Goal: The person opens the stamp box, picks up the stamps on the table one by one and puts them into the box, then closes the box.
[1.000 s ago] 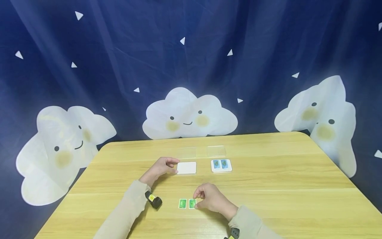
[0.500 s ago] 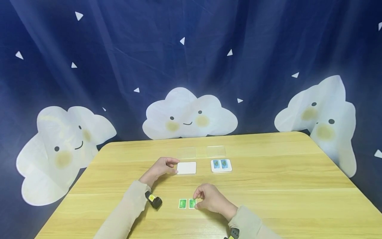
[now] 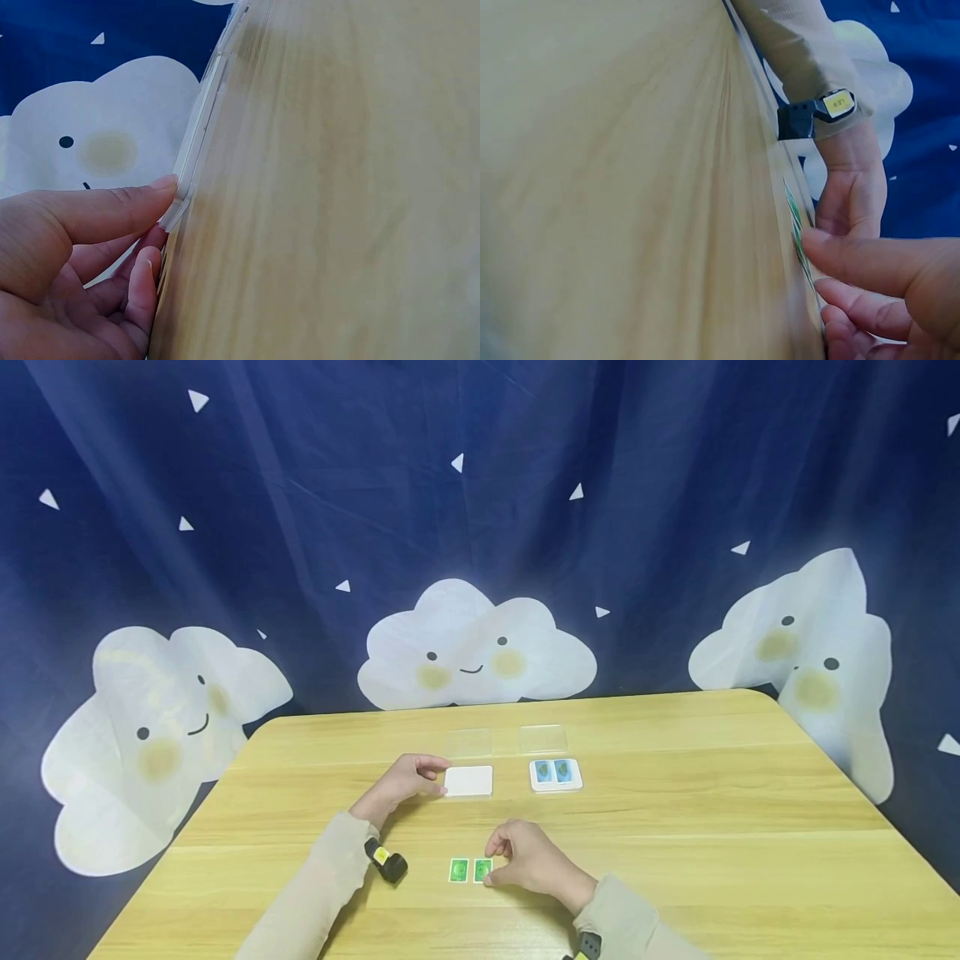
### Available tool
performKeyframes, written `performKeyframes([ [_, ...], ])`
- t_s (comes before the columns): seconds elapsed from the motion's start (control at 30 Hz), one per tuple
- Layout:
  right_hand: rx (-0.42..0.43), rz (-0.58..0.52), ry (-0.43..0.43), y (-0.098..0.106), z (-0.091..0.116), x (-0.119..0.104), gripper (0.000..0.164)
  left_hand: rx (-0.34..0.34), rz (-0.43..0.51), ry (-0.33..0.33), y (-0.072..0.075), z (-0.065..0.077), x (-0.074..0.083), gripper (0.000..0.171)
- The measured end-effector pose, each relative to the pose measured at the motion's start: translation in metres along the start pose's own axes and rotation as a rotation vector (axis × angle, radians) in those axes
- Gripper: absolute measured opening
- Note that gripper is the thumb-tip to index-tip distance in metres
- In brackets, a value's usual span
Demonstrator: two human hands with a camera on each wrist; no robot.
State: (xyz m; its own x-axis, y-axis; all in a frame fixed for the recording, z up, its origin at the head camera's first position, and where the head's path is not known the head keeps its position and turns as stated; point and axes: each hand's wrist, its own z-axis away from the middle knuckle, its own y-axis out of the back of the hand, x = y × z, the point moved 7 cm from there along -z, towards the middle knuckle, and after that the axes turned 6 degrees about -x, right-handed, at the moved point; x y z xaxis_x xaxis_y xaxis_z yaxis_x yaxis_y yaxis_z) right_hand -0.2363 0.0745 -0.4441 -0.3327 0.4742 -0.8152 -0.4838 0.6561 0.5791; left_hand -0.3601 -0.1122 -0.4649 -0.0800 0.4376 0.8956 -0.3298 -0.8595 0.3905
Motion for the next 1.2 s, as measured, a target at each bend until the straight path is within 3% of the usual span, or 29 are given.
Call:
performKeyframes([
  [0.33, 0.002, 0.032, -0.004, 0.0009, -0.0009, -0.0008, 0.023, 0.004, -0.001, -0.028, 0.0010, -0.0032, 0.0000, 0.043],
  [0.8, 0.007, 0.012, -0.012, -0.0003, 0.0004, -0.0018, 0.026, 0.001, 0.004, -0.002, 0.0005, -0.0029, -0.0010, 0.043],
  [1.2, 0.016, 0.058, 0.003, -0.0012, 0.0008, -0.0035, 0.023, 0.004, -0.007, -0.014, 0.0005, -0.0030, -0.0022, 0.043],
])
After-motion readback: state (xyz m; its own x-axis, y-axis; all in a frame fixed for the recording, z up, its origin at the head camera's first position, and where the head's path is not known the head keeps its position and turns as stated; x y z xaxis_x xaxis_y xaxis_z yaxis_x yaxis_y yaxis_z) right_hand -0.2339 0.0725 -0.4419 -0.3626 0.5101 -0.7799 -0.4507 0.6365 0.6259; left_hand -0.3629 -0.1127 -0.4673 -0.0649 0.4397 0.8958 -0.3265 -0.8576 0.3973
